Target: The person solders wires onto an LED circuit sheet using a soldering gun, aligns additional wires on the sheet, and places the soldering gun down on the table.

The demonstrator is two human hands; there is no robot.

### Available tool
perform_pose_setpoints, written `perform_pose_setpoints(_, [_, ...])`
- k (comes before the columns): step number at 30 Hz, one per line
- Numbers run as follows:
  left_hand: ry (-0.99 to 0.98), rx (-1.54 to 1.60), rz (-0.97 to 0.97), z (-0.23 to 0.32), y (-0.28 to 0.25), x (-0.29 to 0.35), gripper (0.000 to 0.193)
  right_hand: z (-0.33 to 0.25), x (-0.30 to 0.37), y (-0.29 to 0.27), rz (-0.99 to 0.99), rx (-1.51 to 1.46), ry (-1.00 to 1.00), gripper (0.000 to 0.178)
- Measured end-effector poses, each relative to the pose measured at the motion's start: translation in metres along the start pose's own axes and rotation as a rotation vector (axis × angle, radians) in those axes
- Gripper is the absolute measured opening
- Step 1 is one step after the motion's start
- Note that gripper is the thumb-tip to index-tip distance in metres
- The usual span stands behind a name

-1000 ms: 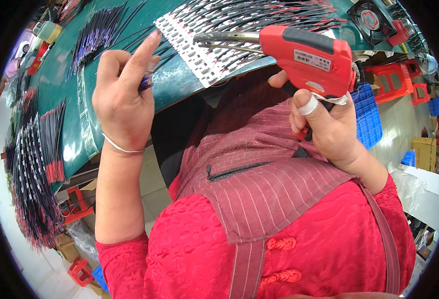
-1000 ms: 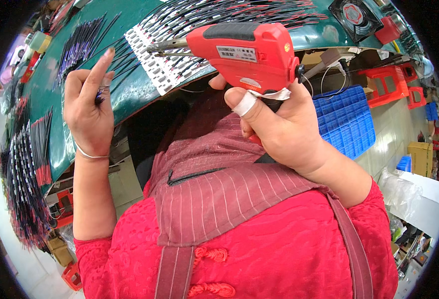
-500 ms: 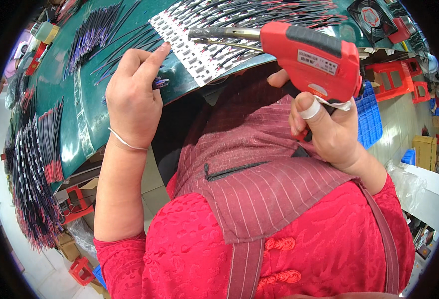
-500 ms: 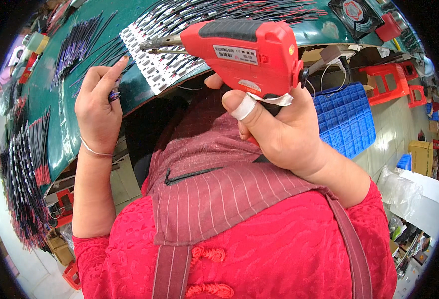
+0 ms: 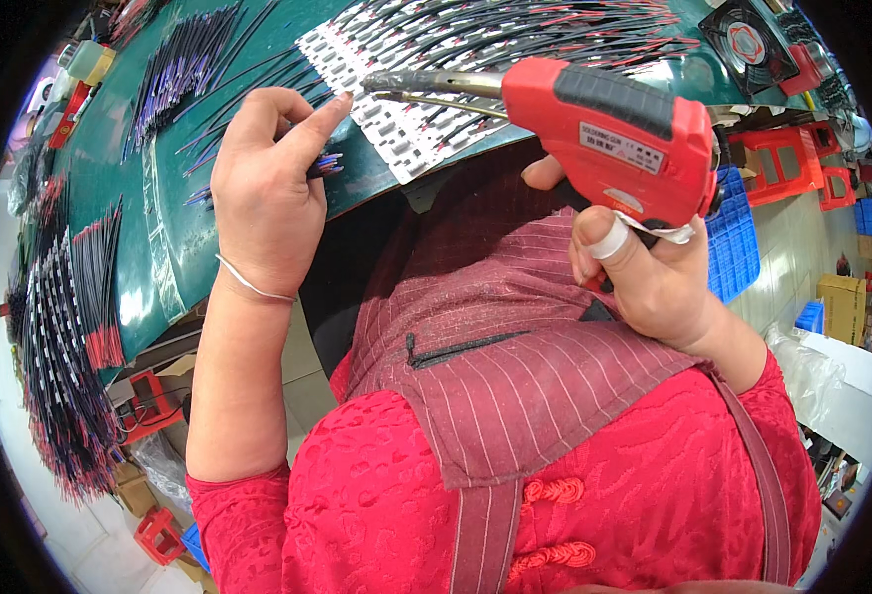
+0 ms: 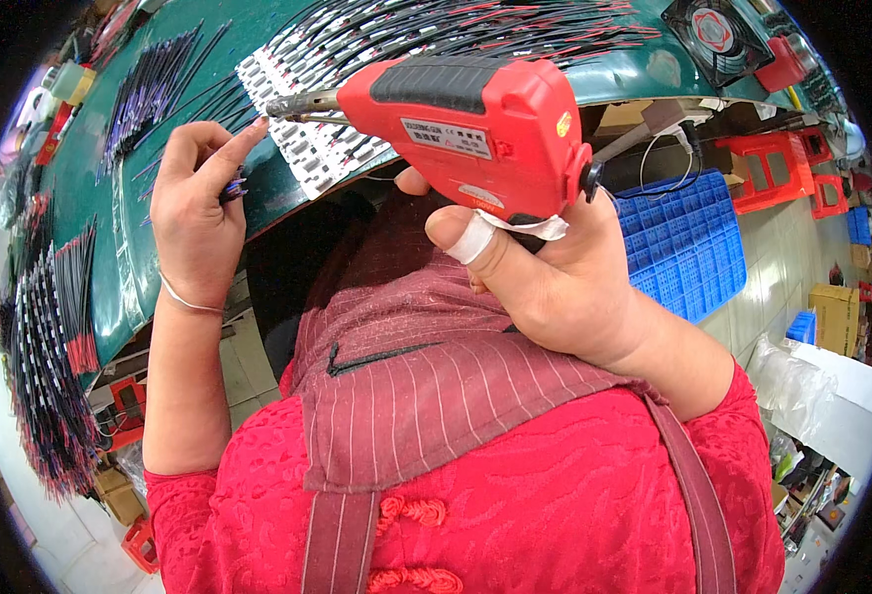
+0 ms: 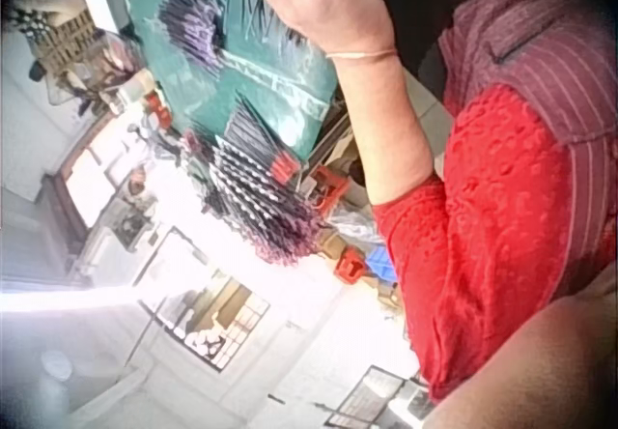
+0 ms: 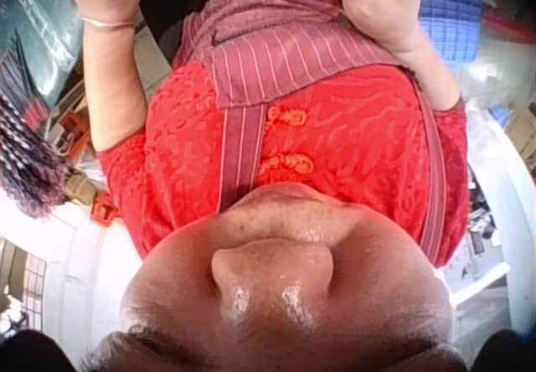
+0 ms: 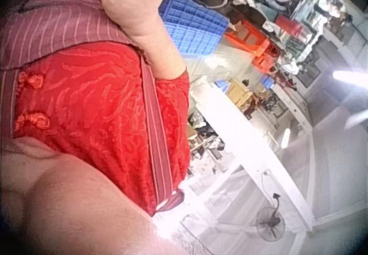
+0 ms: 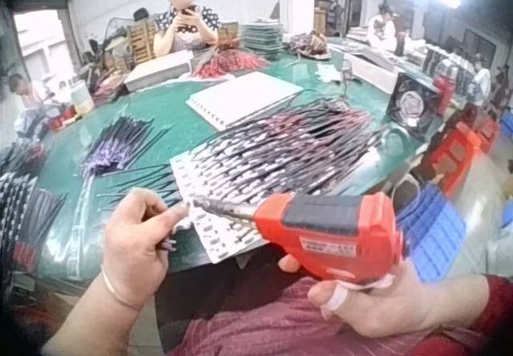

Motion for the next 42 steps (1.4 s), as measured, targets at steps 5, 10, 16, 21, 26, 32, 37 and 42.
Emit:
perform_pose_setpoints(5, [0.015,0.011,0.043,-0.003,0.002,0.003,0.042,0.004,-0.005,-0.001,-0.103,0.191,-0.129,0.031])
perform_pose_setpoints(10, [0.042,0.029,0.01,0.0,0.002,0.002,0.04,0.002,-0.008,0.002,-0.07,0.121,-0.071,0.034])
perform_pose_setpoints(16, [0.042,-0.007,0.013,0.0,0.003,0.004,0.038,0.006,-0.005,0.0,-0.028,0.153,0.059,0.026])
perform_pose_setpoints(21, [0.047,-0.026,0.001,0.001,0.003,0.003,0.038,0.009,-0.006,0.001,-0.034,0.142,0.013,0.025])
perform_pose_setpoints(26, [0.037,-0.028,-0.03,0.0,0.002,0.004,0.042,0.006,-0.011,0.005,-0.033,0.115,-0.039,0.03])
perform_pose_setpoints(32, [0.052,-0.031,-0.023,0.0,0.002,0.003,0.044,0.006,-0.01,0.006,-0.053,0.113,-0.044,0.029])
perform_pose_setpoints(37, [0.057,-0.033,-0.027,0.0,0.002,0.004,0.043,0.011,-0.007,0.0,-0.074,0.159,0.022,0.025])
perform_pose_setpoints(42, [0.057,-0.039,-0.029,0.0,0.003,0.004,0.042,0.01,-0.005,0.0,-0.082,0.123,0.017,0.027])
Point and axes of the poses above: each hand's wrist, its own x-axis away from the middle knuckle, its own y-axis out of the palm, z = x × y, the point moved 2 cm from there along -x, towards the middle knuckle, and after that the axes turned 3 degrees about -z, right-handed, at the moved point
